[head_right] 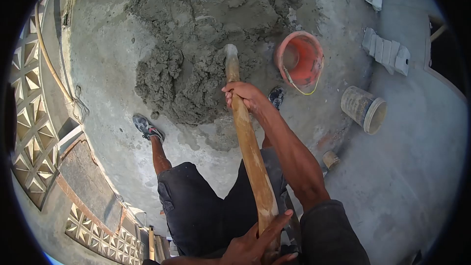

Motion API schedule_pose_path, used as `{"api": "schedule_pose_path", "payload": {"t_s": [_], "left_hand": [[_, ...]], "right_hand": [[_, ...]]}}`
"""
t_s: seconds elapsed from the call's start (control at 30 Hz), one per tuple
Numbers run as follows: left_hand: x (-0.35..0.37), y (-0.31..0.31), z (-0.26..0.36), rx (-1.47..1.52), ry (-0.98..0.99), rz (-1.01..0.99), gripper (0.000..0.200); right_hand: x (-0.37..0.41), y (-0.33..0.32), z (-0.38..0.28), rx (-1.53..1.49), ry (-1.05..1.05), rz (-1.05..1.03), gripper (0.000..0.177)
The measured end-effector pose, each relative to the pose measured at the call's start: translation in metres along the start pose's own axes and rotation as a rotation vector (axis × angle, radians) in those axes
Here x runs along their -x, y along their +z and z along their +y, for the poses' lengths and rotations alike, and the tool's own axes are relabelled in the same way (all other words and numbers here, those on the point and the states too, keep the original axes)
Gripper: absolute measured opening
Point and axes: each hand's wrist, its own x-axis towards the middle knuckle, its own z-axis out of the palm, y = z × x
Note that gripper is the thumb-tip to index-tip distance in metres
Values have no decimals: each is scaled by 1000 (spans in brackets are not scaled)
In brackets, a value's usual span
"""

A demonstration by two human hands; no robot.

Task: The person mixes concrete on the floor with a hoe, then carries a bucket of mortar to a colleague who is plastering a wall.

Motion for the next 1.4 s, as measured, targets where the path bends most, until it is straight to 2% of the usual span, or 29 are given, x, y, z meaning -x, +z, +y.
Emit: {"api": "schedule_pose_path", "payload": {"t_s": [0.03, 0.07, 0.17, 0.2, 0.3, 0.37, 0.43, 0.47, 0.5, 0.53, 0.57, 0.6, 0.63, 0.7, 0.77, 0.83, 0.97, 1.03, 1.13, 1.2, 1.3, 1.4], "left_hand": [[-6, 9, 9, -61, 114, 42, 86], [-6, 18, 22, -39, 36, -79, 89], [-13, 35, 45, -233, 79, -335, 88], [-14, 46, 43, -52, 177, -163, 84], [-19, 35, 43, -133, 107, -271, 82], [-21, 26, 15, -186, 143, -121, 83], [-38, 11, 4, -262, 11, -123, 88], [-39, 4, -19, -369, -136, -141, 90], [-48, 1, -43, -456, -141, -75, 87], [-58, 0, -82, -527, -132, 44, 78], [-71, -1, -119, -600, -289, 112, 57], [-80, -4, -168, -585, -198, 208, 41], [-87, -6, -213, -693, -148, 248, 36], [-111, -12, -286, -760, 13, 289, 41], [-136, -13, -335, -742, -49, 281, 42], [-150, -9, -356, -702, 2, 309, 43], [-125, 14, -322, -598, 87, 332, 39], [-94, 26, -298, -528, 39, 357, 28], [-69, 33, -265, -395, -165, 385, 32], [-75, 16, -262, -350, -251, 402, 33], [-100, -25, -279, -297, -369, 438, 36], [-100, -71, -294, -227, -491, 380, 40]], "right_hand": [[22, -18, -8, -59, -8, -9, 14], [41, -34, -15, -116, -11, -24, 14], [104, -78, -39, -203, -116, 101, 14], [120, -96, -44, -225, -172, 125, 13], [157, -136, -59, -298, -341, 235, 11], [161, -154, -56, -331, -450, 317, 11], [152, -173, -52, -329, -568, 392, 10], [142, -179, -49, -333, -621, 441, 10], [126, -184, -43, -335, -670, 490, 10], [110, -188, -38, -335, -723, 536, 10], [90, -192, -33, -351, -743, 541, 10], [68, -197, -25, -368, -762, 546, 11], [49, -202, -20, -388, -782, 551, 11], [15, -217, -17, -417, -816, 544, 12], [4, -231, -12, -427, -844, 556, 13], [19, -225, -23, -412, -894, 556, 14], [90, -198, -24, -370, -968, 560, 12], [115, -164, -15, -320, -957, 523, 10], [104, -101, -22, -193, -906, 516, 10], [53, -78, -38, -82, -882, 500, 8], [-56, -65, -59, 41, -798, 651, 8], [-141, -67, -36, 117, -614, 742, 10]]}}
